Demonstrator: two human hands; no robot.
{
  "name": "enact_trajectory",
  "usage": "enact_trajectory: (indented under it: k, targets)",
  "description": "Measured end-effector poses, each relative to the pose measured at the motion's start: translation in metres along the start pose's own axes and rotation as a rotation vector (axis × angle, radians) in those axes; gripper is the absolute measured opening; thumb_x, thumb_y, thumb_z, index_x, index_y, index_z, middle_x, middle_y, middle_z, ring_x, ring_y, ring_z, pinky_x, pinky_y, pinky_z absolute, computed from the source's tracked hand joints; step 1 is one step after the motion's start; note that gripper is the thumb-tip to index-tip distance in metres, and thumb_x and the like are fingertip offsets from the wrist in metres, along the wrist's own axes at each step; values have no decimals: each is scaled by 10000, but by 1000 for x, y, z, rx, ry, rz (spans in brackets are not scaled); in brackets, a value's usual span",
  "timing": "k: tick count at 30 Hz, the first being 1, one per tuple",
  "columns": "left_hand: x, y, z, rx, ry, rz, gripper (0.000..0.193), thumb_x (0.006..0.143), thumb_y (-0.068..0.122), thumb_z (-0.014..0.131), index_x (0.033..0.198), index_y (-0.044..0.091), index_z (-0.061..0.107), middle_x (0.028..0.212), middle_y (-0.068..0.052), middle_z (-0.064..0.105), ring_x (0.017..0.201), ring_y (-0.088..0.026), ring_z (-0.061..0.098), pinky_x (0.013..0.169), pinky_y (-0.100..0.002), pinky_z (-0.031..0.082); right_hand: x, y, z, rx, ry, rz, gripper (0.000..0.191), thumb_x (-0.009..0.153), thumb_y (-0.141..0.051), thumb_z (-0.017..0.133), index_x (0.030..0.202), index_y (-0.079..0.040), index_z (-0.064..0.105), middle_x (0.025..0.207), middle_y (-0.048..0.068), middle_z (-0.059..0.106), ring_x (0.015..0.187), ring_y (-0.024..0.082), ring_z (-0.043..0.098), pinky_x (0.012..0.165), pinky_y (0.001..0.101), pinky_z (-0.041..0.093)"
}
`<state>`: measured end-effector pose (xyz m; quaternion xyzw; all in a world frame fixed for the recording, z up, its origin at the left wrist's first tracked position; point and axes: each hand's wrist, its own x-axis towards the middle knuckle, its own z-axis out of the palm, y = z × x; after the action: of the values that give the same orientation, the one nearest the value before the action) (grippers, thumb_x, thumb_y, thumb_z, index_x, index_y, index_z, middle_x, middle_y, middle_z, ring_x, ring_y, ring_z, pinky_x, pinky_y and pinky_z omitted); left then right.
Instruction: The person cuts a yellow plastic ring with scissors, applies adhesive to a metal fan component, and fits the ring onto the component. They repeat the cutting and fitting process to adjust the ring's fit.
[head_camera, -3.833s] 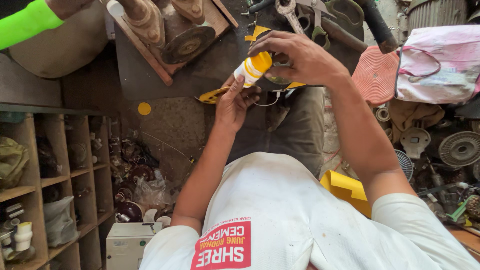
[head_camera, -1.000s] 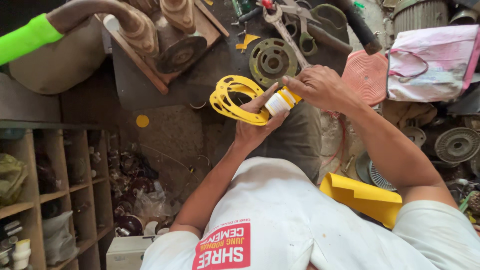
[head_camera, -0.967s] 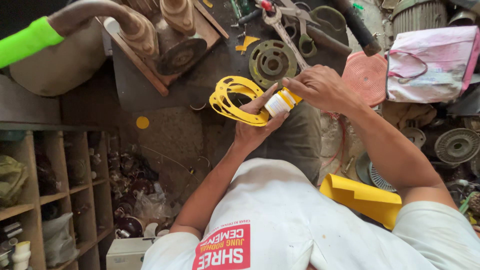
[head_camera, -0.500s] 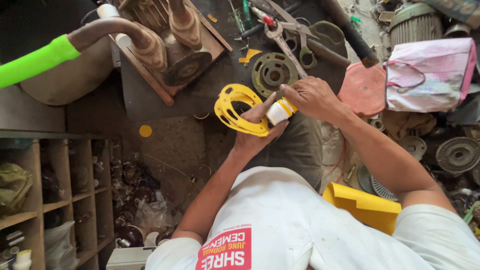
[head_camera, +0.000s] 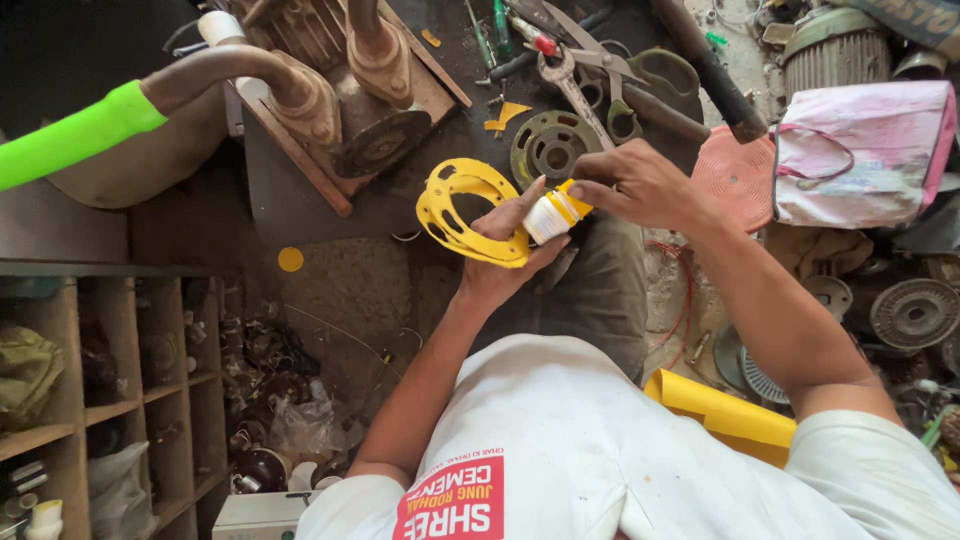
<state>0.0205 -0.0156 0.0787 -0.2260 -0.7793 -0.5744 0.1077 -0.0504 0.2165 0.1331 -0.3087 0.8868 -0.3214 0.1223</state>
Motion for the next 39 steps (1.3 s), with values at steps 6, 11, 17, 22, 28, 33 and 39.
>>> enact_trajectory:
  k: [6,11,17,22,28,33,39]
  targets:
    - [-5,-2,4,-44,-24,-61,742,826,234,886,1449,8,553,1035,-156,705,887,-282,705,838,-364,563,-4,1,13,-100,35,73,461,1052,-438,526,947,-20,691,781,165,659,778,352,647,733,463,489]
    - [-6,-4,3,-133,-50,-123,722,835,227,862,1458,18,563,1079,-144,731,904,-254,749,865,-356,580,-8,-2,-12,32,26,-330,532,1035,-497,507,1074,17,637,951,173,688,906,365,664,789,447,500]
    - [-10,-4,9,-21,-42,-62,727,826,232,882,1440,4,567,1009,-150,714,896,-255,720,848,-357,564,-1,-1,18,-206,-34,110,422,1075,-456,504,992,-101,718,928,138,723,900,359,672,841,468,509]
    - [-7,-5,3,-107,-42,-142,692,829,218,861,1430,16,582,1064,-151,735,913,-251,749,860,-356,583,-7,-1,8,-46,32,-178,477,1034,-451,514,1026,7,647,834,192,646,835,391,629,704,483,472]
    - [-6,-3,4,-50,-10,-98,699,816,191,873,1417,-16,581,1062,-172,727,938,-257,724,870,-350,566,5,-3,24,-30,-41,193,523,1048,-454,493,797,-35,678,685,169,625,666,381,607,635,490,479]
    - [-12,-9,4,-259,82,-318,678,864,158,838,1460,-20,566,1012,-96,751,871,-176,668,832,-311,568,19,16,17,-91,126,69,443,1020,-447,550,883,-86,766,769,136,703,664,329,659,617,453,515]
    - [-11,-20,-2,-1103,120,-444,495,1026,220,691,1447,-17,586,993,-124,726,845,-146,652,762,-276,540,109,67,-35,-643,646,-144,391,1136,-478,616,1107,-113,757,1065,117,750,909,330,675,764,479,511]
